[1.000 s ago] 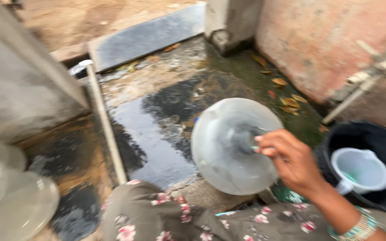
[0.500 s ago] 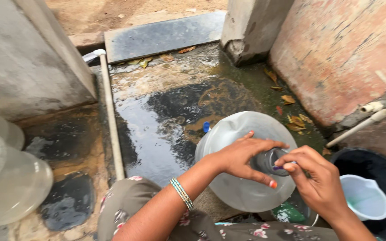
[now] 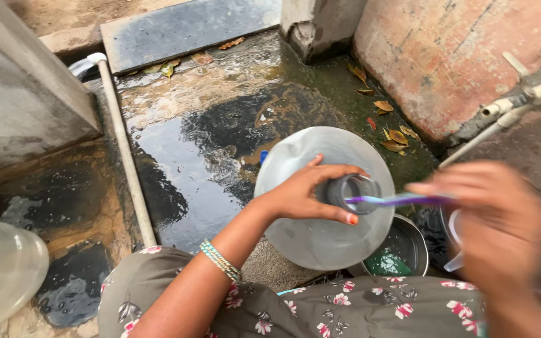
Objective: The person cleans a large plastic water dispenser by first scrubbing the neck with a toothbrush, then wiping the exterior with a green sponge. The person uses water from a nearby bucket to rinse the tools and the dispenser.
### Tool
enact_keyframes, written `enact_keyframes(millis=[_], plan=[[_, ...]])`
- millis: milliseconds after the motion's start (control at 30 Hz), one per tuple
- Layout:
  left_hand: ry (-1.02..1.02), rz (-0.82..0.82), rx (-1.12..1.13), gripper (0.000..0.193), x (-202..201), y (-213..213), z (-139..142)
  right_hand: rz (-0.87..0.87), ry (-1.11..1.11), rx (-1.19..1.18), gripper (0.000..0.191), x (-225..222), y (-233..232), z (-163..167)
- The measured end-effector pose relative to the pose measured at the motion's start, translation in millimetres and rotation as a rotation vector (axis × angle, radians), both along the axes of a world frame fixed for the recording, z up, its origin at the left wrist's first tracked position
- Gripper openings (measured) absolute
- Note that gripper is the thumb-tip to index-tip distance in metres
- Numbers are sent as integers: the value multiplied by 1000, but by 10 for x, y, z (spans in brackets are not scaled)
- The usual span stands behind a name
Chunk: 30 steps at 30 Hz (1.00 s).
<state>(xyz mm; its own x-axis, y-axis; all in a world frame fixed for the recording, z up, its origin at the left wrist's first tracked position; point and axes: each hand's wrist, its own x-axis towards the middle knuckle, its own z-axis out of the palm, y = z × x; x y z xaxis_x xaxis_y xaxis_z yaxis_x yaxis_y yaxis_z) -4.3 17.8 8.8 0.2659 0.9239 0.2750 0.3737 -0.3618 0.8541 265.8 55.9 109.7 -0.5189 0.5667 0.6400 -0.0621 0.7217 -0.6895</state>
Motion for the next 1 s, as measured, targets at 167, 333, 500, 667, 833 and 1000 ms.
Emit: enact_keyframes(millis=[167, 333, 500, 667, 833, 1000], plan=[[-14, -1, -50, 86, -45, -35, 50, -93, -365, -52, 22, -485, 109, -323], [-24, -14, -111, 80, -35, -49, 137, -141, -342, 0, 24, -406, -68, 178], [1, -13, -52, 78, 29, -118, 195, -266, -223, -25, 23, -168, -445, 706], [63, 57, -8, 74, 144, -187, 195, -134, -332, 20, 18, -338, -217, 332], [11, 241, -45, 69, 355, -259, 180, 48, -389, -123, 22, -480, 22, -122], [1, 347, -59, 66, 475, -257, 172, 49, -459, -87, 26, -529, -67, -85]])
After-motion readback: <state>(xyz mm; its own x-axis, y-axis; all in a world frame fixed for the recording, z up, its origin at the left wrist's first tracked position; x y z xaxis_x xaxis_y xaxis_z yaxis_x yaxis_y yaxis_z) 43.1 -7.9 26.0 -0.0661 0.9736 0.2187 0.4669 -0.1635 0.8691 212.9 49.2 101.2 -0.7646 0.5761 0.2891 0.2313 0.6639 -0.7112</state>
